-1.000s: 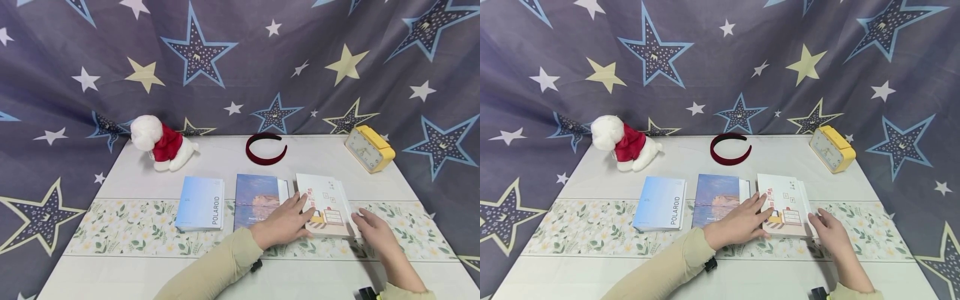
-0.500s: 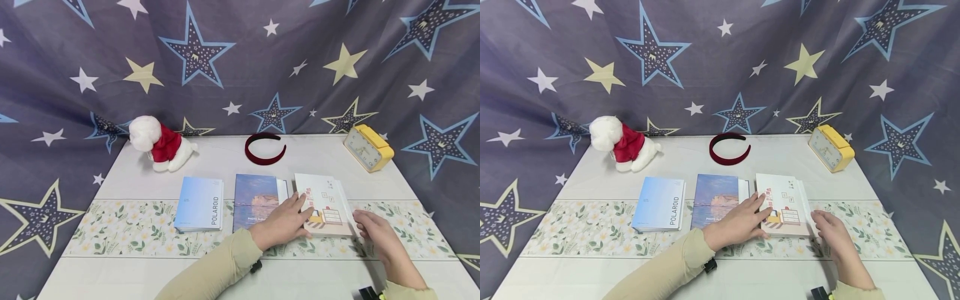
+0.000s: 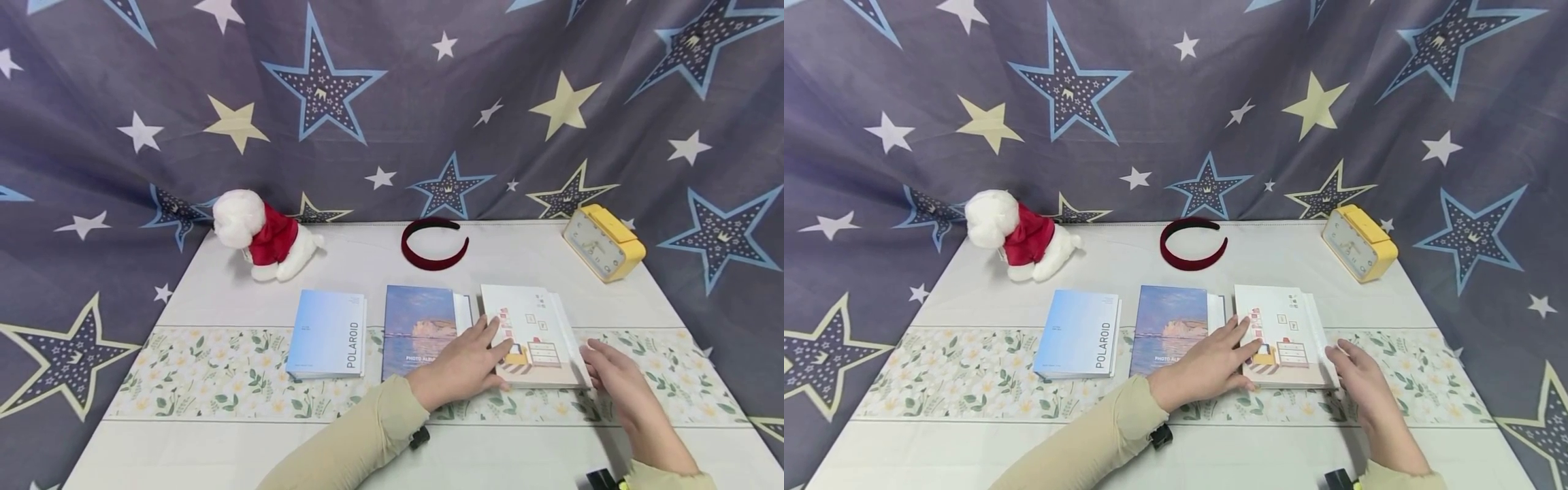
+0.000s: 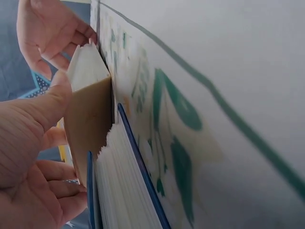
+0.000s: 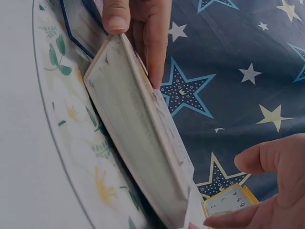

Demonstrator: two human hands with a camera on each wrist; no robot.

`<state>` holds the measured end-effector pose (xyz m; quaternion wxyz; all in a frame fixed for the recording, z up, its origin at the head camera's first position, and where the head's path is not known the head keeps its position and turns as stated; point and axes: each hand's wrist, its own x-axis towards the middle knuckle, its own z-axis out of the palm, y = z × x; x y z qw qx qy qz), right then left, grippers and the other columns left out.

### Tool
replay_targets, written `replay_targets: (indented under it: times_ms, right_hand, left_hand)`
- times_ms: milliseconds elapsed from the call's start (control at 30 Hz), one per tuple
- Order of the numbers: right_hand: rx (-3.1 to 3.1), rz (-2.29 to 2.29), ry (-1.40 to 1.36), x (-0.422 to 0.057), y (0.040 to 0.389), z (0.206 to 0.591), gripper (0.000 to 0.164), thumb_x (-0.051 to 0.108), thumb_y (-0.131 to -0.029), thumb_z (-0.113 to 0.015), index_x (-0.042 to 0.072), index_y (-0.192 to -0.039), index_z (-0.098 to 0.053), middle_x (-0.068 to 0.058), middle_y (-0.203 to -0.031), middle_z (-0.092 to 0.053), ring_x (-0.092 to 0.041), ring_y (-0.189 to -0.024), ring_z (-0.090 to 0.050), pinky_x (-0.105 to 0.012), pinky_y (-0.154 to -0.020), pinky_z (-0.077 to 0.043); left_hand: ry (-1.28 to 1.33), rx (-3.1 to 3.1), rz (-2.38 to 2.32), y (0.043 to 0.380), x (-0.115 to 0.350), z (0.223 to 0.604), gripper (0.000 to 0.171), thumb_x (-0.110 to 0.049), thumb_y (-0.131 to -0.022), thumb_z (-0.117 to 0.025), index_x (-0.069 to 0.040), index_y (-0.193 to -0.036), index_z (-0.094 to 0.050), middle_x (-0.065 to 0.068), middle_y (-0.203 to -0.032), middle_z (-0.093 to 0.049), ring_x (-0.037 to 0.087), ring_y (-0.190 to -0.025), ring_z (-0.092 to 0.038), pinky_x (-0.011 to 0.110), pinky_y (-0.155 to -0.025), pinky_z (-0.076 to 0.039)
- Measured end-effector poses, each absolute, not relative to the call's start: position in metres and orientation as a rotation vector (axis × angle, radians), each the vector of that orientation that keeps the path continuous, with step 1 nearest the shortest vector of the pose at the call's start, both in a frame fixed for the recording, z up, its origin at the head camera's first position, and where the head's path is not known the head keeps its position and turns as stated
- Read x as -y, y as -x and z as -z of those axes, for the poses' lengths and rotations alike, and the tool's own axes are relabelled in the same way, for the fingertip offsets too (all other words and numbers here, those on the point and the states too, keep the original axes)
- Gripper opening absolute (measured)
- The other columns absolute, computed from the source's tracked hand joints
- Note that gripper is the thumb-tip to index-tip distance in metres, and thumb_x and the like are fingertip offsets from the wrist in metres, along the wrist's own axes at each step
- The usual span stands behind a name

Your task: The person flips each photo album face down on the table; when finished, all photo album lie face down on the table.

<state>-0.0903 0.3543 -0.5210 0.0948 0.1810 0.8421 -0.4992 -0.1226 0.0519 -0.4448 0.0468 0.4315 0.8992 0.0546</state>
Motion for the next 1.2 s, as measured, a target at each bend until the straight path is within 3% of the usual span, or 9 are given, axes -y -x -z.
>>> replay_targets:
  times_ms: [133, 167, 400, 533, 667, 833, 933, 1067, 1200]
  right_hand:
    - [-2.468, 1.518, -0.509, -0.354, 0.089, 0.522, 0.097, 0.067, -0.094, -0.039, 0.003, -0.156, -0.001, -0.033, -0.143, -0.037, -0.04, -0.124, -0.045, -0.063, -0.105, -0.029]
    - [-2.457, 1.534, -0.51, -0.353, 0.088, 0.521, 0.097, 0.067, -0.094, -0.039, 0.003, -0.156, 0.001, -0.035, -0.145, -0.035, -0.045, -0.129, -0.041, -0.065, -0.106, -0.025]
    - [-2.394, 1.626, -0.548, -0.327, 0.078, 0.472, 0.089, 0.058, -0.099, -0.036, -0.002, -0.154, -0.001, -0.033, -0.154, -0.018, -0.047, -0.14, -0.024, -0.06, -0.111, -0.021]
    - [-2.339, 1.715, -0.527, -0.312, 0.071, 0.441, 0.079, 0.048, -0.103, -0.035, -0.002, -0.154, -0.002, -0.028, -0.159, 0.0, -0.049, -0.144, -0.006, -0.061, -0.112, -0.016]
    - [-2.352, 1.777, -0.534, -0.304, 0.067, 0.428, 0.074, 0.042, -0.104, -0.038, -0.003, -0.154, -0.008, -0.025, -0.16, -0.001, -0.046, -0.145, -0.001, -0.066, -0.11, -0.013]
    - [-2.413, 1.851, -0.482, -0.297, 0.065, 0.421, 0.072, 0.039, -0.103, -0.044, -0.006, -0.153, -0.017, -0.025, -0.159, -0.01, -0.041, -0.146, -0.008, -0.071, -0.106, -0.014]
    - [-2.501, 1.825, -0.375, -0.293, 0.064, 0.417, 0.068, 0.038, -0.103, -0.044, -0.005, -0.152, -0.022, -0.027, -0.155, -0.023, -0.026, -0.139, -0.031, -0.048, -0.11, -0.032]
    - [-2.628, 1.789, -0.181, -0.286, 0.063, 0.415, 0.062, 0.03, -0.104, -0.046, -0.006, -0.15, -0.027, -0.027, -0.146, -0.037, 0.0, -0.116, -0.047, -0.011, -0.087, -0.045]
    - [-2.616, 1.839, -0.064, -0.278, 0.061, 0.413, 0.06, 0.024, -0.103, -0.05, -0.007, -0.15, -0.027, -0.028, -0.149, -0.034, 0.002, -0.121, -0.044, -0.006, -0.086, -0.041]
  left_hand:
    - [-1.288, -2.715, -0.208, 0.122, -0.053, 0.444, 0.07, -0.054, -0.093, -0.053, -0.018, -0.151, -0.038, 0.021, -0.159, -0.016, 0.038, -0.145, -0.016, 0.037, -0.115, -0.023]
    - [-1.281, -2.709, -0.219, 0.122, -0.053, 0.444, 0.07, -0.053, -0.093, -0.053, -0.018, -0.151, -0.038, 0.021, -0.159, -0.016, 0.038, -0.145, -0.016, 0.037, -0.115, -0.024]
    - [-1.231, -2.662, -0.36, 0.122, -0.054, 0.444, 0.07, -0.048, -0.092, -0.059, -0.019, -0.151, -0.038, 0.021, -0.16, -0.013, 0.038, -0.146, -0.014, 0.037, -0.111, -0.032]
    - [-1.2, -2.622, -0.435, 0.122, -0.055, 0.444, 0.069, -0.043, -0.092, -0.063, -0.023, -0.152, -0.036, 0.02, -0.16, -0.011, 0.037, -0.146, -0.013, 0.037, -0.108, -0.036]
    - [-1.181, -2.603, -0.45, 0.122, -0.056, 0.447, 0.068, -0.041, -0.094, -0.062, -0.029, -0.153, -0.032, 0.019, -0.16, -0.011, 0.033, -0.146, -0.017, 0.038, -0.109, -0.035]
    - [-1.159, -2.562, -0.525, 0.123, -0.058, 0.447, 0.068, -0.047, -0.095, -0.057, -0.029, -0.154, -0.028, 0.019, -0.159, -0.016, 0.028, -0.144, -0.024, 0.035, -0.112, -0.03]
    - [-1.096, -2.488, -0.658, 0.123, -0.058, 0.446, 0.071, -0.05, -0.095, -0.056, -0.031, -0.155, -0.024, 0.02, -0.16, -0.015, 0.029, -0.144, -0.025, 0.036, -0.112, -0.029]
    - [-0.975, -2.403, -0.837, 0.123, -0.06, 0.443, 0.077, -0.052, -0.094, -0.057, -0.034, -0.157, -0.017, 0.018, -0.16, -0.013, 0.032, -0.142, -0.029, 0.043, -0.108, -0.035]
    - [-0.882, -2.349, -1.072, 0.124, -0.065, 0.44, 0.077, -0.053, -0.092, -0.058, -0.027, -0.156, -0.024, 0.012, -0.158, -0.023, 0.029, -0.137, -0.037, 0.047, -0.104, -0.04]
